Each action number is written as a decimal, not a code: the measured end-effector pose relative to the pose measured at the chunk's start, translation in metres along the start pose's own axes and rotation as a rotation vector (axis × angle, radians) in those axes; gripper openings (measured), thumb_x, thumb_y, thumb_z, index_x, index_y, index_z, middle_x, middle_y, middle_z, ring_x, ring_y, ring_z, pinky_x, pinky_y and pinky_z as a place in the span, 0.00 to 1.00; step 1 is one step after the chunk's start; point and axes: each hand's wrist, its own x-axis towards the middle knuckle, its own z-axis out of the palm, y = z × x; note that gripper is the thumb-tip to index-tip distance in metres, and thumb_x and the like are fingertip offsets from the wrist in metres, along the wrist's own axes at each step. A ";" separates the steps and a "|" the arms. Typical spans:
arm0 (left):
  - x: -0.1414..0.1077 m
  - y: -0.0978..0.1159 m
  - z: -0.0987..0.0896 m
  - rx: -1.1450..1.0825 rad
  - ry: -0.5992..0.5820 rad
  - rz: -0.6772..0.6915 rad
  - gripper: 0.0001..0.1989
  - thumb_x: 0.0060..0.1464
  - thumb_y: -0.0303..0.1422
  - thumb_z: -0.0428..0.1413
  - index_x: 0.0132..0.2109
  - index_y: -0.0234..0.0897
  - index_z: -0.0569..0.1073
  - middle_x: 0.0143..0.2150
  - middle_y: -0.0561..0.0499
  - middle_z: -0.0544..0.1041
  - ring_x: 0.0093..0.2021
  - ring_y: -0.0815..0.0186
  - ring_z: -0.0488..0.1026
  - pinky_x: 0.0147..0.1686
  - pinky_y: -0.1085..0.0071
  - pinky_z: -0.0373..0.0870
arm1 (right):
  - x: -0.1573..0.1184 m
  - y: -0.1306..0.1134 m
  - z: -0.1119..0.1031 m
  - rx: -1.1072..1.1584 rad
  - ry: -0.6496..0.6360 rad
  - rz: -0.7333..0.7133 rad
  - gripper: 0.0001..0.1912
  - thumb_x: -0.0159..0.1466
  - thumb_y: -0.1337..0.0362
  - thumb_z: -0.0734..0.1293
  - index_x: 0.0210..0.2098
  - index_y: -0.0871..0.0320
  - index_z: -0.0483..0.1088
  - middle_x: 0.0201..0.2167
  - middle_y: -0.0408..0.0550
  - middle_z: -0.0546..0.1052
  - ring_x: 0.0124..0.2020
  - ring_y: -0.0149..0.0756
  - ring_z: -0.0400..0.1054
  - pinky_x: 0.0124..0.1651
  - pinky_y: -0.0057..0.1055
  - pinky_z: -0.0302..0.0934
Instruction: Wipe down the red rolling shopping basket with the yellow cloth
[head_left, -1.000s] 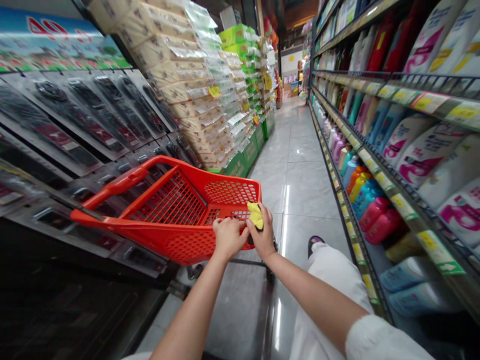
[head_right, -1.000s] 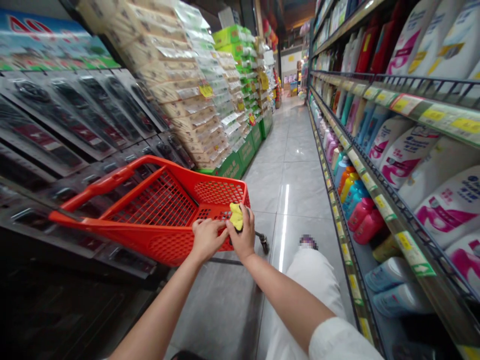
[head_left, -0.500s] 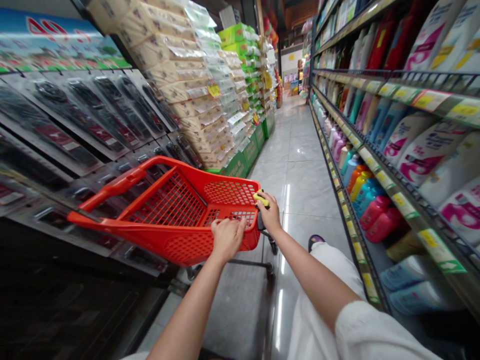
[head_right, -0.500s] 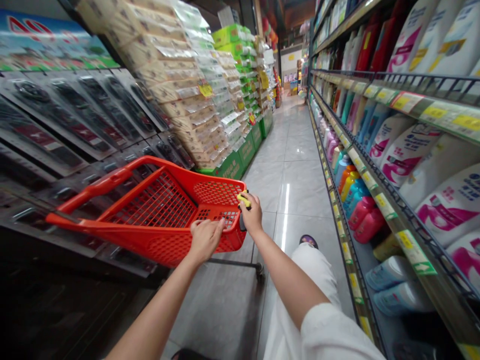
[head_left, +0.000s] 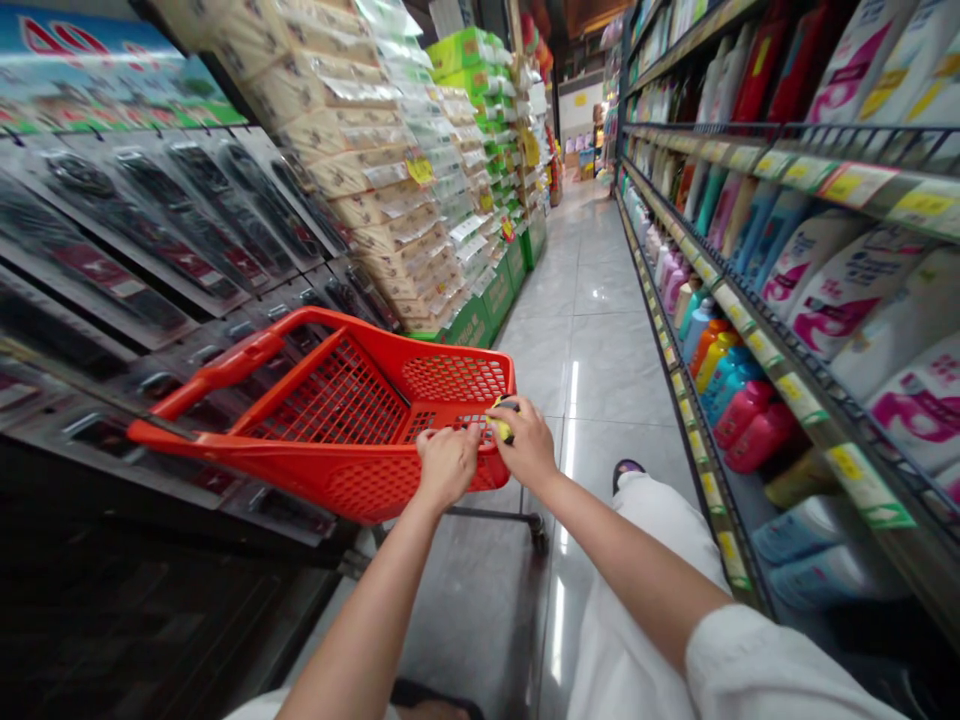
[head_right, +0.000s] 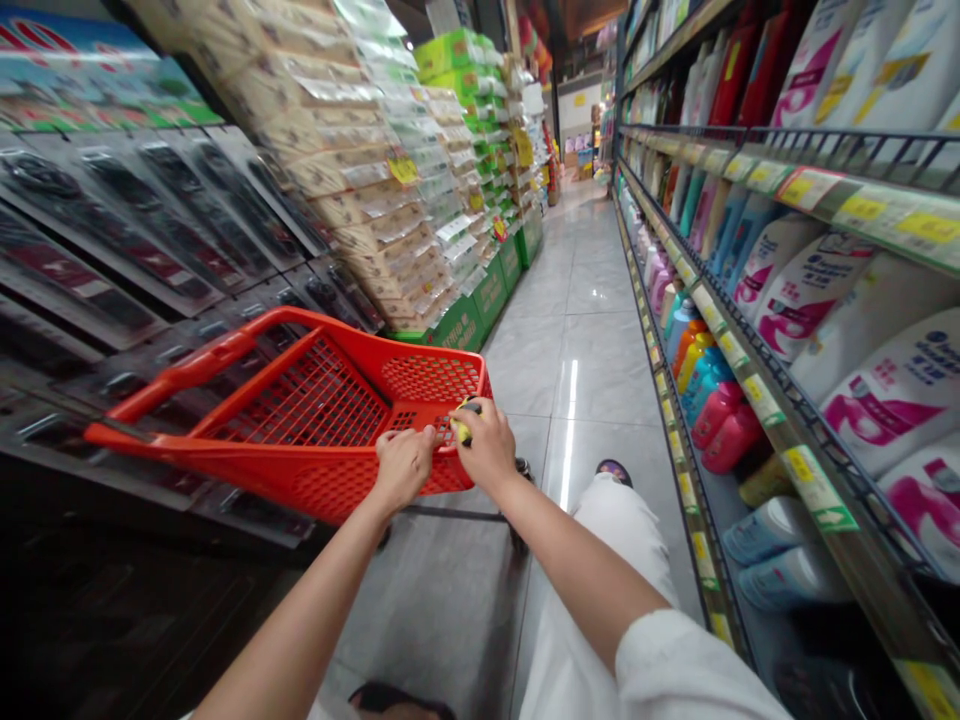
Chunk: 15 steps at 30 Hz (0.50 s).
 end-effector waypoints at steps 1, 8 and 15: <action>0.000 -0.001 0.000 0.006 0.001 0.000 0.29 0.68 0.36 0.32 0.34 0.39 0.77 0.37 0.47 0.83 0.43 0.60 0.74 0.48 0.58 0.55 | -0.006 -0.002 0.000 -0.004 -0.037 -0.050 0.13 0.63 0.63 0.65 0.46 0.49 0.76 0.50 0.50 0.70 0.51 0.42 0.67 0.55 0.40 0.64; -0.008 -0.007 0.002 -0.076 0.049 0.019 0.29 0.67 0.38 0.33 0.33 0.39 0.78 0.36 0.46 0.82 0.42 0.60 0.74 0.50 0.57 0.54 | 0.013 0.046 -0.003 0.126 0.203 0.290 0.24 0.59 0.66 0.64 0.56 0.52 0.69 0.51 0.51 0.71 0.52 0.40 0.66 0.58 0.38 0.62; -0.015 -0.005 -0.003 -0.126 0.029 0.024 0.29 0.67 0.38 0.33 0.31 0.40 0.77 0.36 0.47 0.82 0.41 0.60 0.74 0.51 0.57 0.53 | 0.034 0.082 0.032 0.369 0.255 0.174 0.30 0.56 0.70 0.61 0.59 0.55 0.66 0.56 0.53 0.69 0.58 0.39 0.63 0.64 0.39 0.56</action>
